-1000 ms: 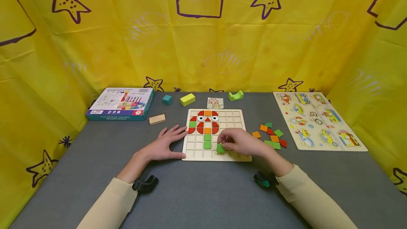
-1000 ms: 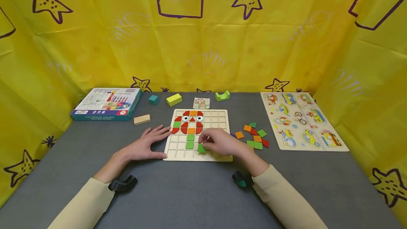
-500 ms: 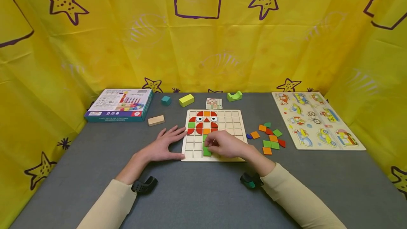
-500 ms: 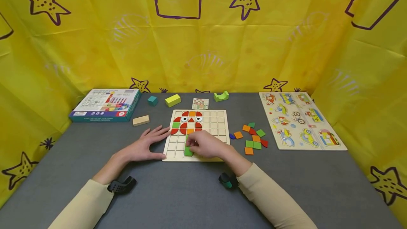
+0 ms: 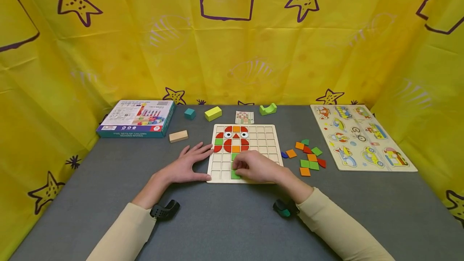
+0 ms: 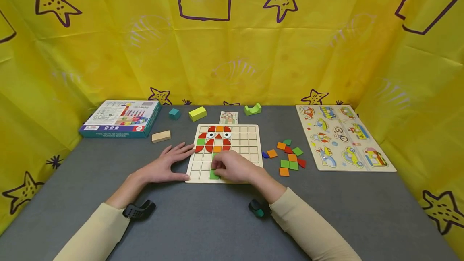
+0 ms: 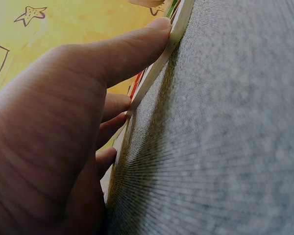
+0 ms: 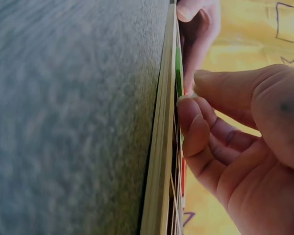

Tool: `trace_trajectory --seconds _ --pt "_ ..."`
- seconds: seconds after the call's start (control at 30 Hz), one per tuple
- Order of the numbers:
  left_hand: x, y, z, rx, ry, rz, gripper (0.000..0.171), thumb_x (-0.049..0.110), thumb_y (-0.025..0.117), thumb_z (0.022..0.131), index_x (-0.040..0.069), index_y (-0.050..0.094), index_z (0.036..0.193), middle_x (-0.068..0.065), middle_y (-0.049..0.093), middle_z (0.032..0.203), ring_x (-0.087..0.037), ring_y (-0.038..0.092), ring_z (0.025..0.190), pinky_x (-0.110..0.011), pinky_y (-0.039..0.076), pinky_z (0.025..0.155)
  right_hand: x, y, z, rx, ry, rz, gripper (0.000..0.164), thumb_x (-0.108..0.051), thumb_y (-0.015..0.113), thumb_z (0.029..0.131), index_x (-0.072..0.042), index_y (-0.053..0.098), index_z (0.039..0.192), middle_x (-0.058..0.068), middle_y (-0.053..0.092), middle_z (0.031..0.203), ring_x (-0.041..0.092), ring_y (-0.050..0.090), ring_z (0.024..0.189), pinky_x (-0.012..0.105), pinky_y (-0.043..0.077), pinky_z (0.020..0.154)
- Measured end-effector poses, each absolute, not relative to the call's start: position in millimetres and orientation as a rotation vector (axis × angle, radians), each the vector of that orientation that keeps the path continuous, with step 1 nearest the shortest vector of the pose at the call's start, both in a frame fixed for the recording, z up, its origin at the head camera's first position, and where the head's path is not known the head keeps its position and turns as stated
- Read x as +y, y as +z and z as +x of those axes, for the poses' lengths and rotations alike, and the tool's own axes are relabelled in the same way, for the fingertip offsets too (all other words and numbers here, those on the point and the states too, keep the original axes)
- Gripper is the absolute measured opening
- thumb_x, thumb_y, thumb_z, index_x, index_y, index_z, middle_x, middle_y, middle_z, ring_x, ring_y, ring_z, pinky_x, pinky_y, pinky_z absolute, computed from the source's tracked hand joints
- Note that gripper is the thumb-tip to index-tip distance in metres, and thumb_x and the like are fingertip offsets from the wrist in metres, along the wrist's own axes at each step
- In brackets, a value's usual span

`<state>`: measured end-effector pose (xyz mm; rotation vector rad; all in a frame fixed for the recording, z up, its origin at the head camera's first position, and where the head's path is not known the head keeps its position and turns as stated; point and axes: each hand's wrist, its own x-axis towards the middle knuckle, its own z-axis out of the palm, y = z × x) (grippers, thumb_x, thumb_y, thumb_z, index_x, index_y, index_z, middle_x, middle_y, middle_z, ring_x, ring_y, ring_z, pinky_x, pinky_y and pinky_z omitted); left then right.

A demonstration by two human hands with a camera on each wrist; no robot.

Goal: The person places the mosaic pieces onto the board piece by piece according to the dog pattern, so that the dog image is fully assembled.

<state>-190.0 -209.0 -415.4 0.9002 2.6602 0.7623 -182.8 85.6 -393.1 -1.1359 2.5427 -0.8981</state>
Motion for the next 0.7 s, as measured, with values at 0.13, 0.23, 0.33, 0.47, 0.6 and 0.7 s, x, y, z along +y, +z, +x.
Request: trace_trajectory --seconds 0.13,0.23,0.33,0.47,0.6,0.7 --pt "-208.8 -414.8 -190.3 2.667 0.764 0.899 0.091 0.056 0.074 0.086 0.014 0.036 0.158 -0.003 0.023 0.166 -0.035 0.007 0.153 -0.065 -0.003 0.115 90.4 -391.6 -183.5 2.554 -0.914 -1.13 0.007 -0.012 0.072 0.094 -0.011 0.072 0.101 -0.01 0.063 0.087 0.009 0.057 0.079 0.029 0.051 0.076" --pt "-208.7 -416.0 -191.0 2.673 0.755 0.901 0.092 0.056 0.073 0.086 0.015 0.036 0.158 -0.003 0.022 0.167 -0.035 0.007 0.153 -0.064 -0.003 0.115 95.9 -389.9 -184.7 2.565 -0.944 -1.119 0.009 -0.011 0.073 0.094 -0.009 0.072 0.103 -0.009 0.064 0.088 0.01 0.057 0.08 0.03 0.051 0.077" --pt "-209.1 -416.4 -191.2 2.68 0.753 0.913 0.091 0.056 0.073 0.086 0.014 0.036 0.158 -0.004 0.023 0.166 -0.036 0.008 0.153 -0.065 -0.003 0.115 102.7 -388.1 -186.3 2.581 -0.984 -1.109 0.012 -0.01 0.073 0.094 -0.006 0.072 0.105 -0.007 0.064 0.09 0.011 0.057 0.081 0.031 0.051 0.078" --pt "-209.6 -416.4 -190.8 2.683 0.752 0.914 0.091 0.055 0.074 0.086 0.014 0.037 0.158 -0.005 0.023 0.166 -0.036 0.008 0.153 -0.065 -0.003 0.115 114.2 -388.1 -188.5 2.613 -1.001 -1.06 0.017 -0.012 0.073 0.094 -0.006 0.071 0.11 -0.006 0.064 0.092 0.013 0.057 0.083 0.031 0.051 0.076" --pt "-209.4 -415.9 -190.4 2.676 0.752 0.913 0.092 0.056 0.074 0.085 0.014 0.037 0.158 -0.004 0.023 0.166 -0.036 0.007 0.153 -0.065 -0.003 0.115 127.9 -389.8 -191.1 2.652 -0.994 -0.993 0.022 -0.013 0.074 0.093 -0.006 0.07 0.113 -0.003 0.065 0.095 0.014 0.058 0.085 0.032 0.052 0.076" --pt "-209.1 -414.8 -189.9 2.669 0.756 0.911 0.092 0.056 0.074 0.085 0.014 0.036 0.158 -0.004 0.023 0.166 -0.035 0.007 0.153 -0.065 -0.003 0.115 138.3 -389.3 -192.8 2.68 -1.01 -0.958 0.023 -0.012 0.075 0.093 -0.005 0.069 0.114 0.0 0.066 0.098 0.016 0.06 0.088 0.035 0.053 0.079"
